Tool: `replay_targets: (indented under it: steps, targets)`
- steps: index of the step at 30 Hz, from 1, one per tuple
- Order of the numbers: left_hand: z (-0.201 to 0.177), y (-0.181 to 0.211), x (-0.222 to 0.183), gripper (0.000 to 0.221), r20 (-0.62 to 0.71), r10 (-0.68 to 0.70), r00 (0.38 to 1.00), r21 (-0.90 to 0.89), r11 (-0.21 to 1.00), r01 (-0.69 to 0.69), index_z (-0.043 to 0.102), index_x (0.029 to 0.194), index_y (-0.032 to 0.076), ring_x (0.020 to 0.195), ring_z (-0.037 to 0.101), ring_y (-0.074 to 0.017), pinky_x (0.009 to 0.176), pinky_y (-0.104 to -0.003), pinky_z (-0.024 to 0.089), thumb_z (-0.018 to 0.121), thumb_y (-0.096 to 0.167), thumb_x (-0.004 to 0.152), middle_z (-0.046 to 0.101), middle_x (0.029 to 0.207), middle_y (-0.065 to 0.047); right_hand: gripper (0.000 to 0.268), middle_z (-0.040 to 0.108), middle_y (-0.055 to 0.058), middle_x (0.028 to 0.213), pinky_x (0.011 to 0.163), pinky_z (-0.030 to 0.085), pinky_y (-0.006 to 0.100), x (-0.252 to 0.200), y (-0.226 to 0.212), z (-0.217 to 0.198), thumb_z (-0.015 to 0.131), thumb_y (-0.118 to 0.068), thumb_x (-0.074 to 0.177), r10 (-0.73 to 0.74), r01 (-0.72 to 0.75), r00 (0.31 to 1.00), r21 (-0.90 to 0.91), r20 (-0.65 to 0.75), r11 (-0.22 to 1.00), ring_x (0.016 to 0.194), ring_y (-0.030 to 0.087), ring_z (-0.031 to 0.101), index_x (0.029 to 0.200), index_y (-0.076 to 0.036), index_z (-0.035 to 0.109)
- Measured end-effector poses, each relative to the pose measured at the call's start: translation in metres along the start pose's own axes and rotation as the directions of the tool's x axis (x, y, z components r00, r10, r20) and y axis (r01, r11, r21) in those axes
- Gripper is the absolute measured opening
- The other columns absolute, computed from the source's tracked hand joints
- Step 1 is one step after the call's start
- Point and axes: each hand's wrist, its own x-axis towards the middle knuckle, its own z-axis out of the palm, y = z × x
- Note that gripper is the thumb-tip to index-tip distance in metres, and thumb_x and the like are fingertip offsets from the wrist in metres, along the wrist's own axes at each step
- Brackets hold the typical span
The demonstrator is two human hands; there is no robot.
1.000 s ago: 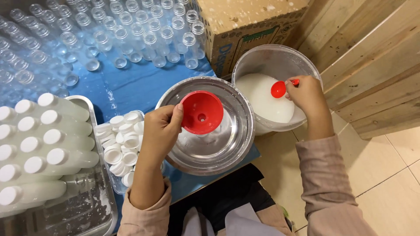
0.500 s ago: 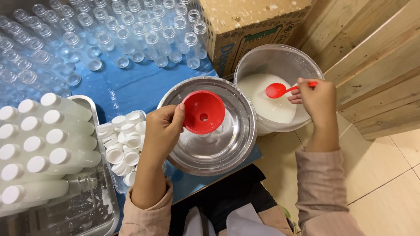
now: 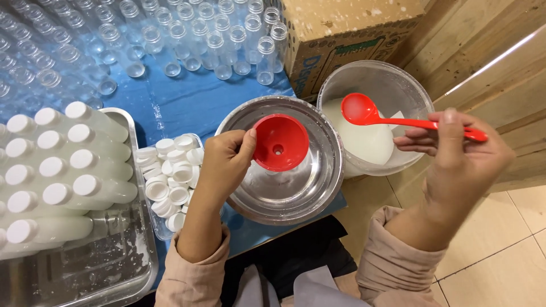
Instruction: Filling small plastic bottles with a white liquid using a funnel and ladle, then capping them.
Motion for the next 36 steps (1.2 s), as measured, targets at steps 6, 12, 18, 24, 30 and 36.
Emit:
replay_targets:
  steps: [6,12,18,24,30,36]
  targets:
    - [-0.001,0.000,0.000,0.050,0.007,0.010,1.000,-0.019,1.000,-0.010,0.049,0.059,0.010,0.052,0.039,-0.0100,0.051,-0.029,0.029,0.049,0.023,0.108,0.044,0.053,0.001,0.038,0.065,0.023,0.082,0.052,0.062,0.034,-0.012,-0.039,0.014,0.060,-0.025,0.115,-0.011,0.010,1.000,0.069,0.010,0.998,0.064,0.035,0.074,0.102,0.011,0.064]
    - [-0.001,0.001,0.000,0.051,-0.002,0.015,1.000,-0.026,1.000,-0.015,0.046,0.059,0.010,0.051,0.037,-0.0101,0.050,-0.029,0.028,0.050,0.022,0.108,0.042,0.052,0.002,0.031,0.065,0.024,0.077,0.049,0.067,0.040,-0.035,-0.059,0.035,0.060,-0.016,0.109,-0.027,0.018,0.996,0.104,0.088,0.994,0.059,0.035,0.074,0.097,0.012,0.064]
    - [0.000,-0.002,-0.001,0.051,-0.013,0.036,0.999,-0.038,0.999,-0.037,0.041,0.059,0.011,0.053,0.032,-0.0096,0.052,-0.030,0.025,0.051,0.022,0.108,0.037,0.053,0.003,0.025,0.067,0.024,0.069,0.056,0.064,0.036,-0.053,-0.048,0.047,0.062,-0.014,0.102,0.127,-0.151,0.979,0.142,0.160,0.978,0.057,0.033,0.074,0.097,0.010,0.066]
    - [0.001,-0.005,0.000,0.050,-0.028,0.045,0.999,-0.008,0.999,-0.045,0.041,0.059,0.011,0.054,0.033,-0.0101,0.052,-0.031,0.025,0.051,0.021,0.108,0.037,0.054,0.002,0.020,0.072,0.025,0.079,0.067,0.067,0.033,-0.067,-0.033,0.046,0.063,-0.009,0.099,0.077,-0.128,0.958,0.172,0.278,0.977,0.065,0.030,0.077,0.105,0.010,0.067]
    - [0.002,-0.007,0.000,0.050,-0.032,0.049,0.998,-0.032,0.998,-0.050,0.042,0.060,0.010,0.054,0.034,-0.0112,0.054,-0.031,0.028,0.049,0.021,0.108,0.038,0.054,0.002,0.023,0.072,0.024,0.089,0.073,0.071,0.035,-0.080,-0.022,0.040,0.068,-0.007,0.095,-0.013,-0.032,0.959,0.152,0.282,0.988,0.073,0.033,0.080,0.108,0.012,0.067]
    - [0.001,-0.006,0.000,0.050,-0.021,0.051,0.998,-0.028,0.998,-0.052,0.046,0.060,0.010,0.053,0.037,-0.0106,0.051,-0.030,0.028,0.048,0.022,0.109,0.043,0.054,0.001,0.026,0.074,0.023,0.096,0.081,0.069,0.034,-0.090,-0.016,0.031,0.063,-0.008,0.097,-0.183,0.141,0.901,0.133,0.394,0.981,0.084,0.029,0.080,0.117,0.009,0.065]
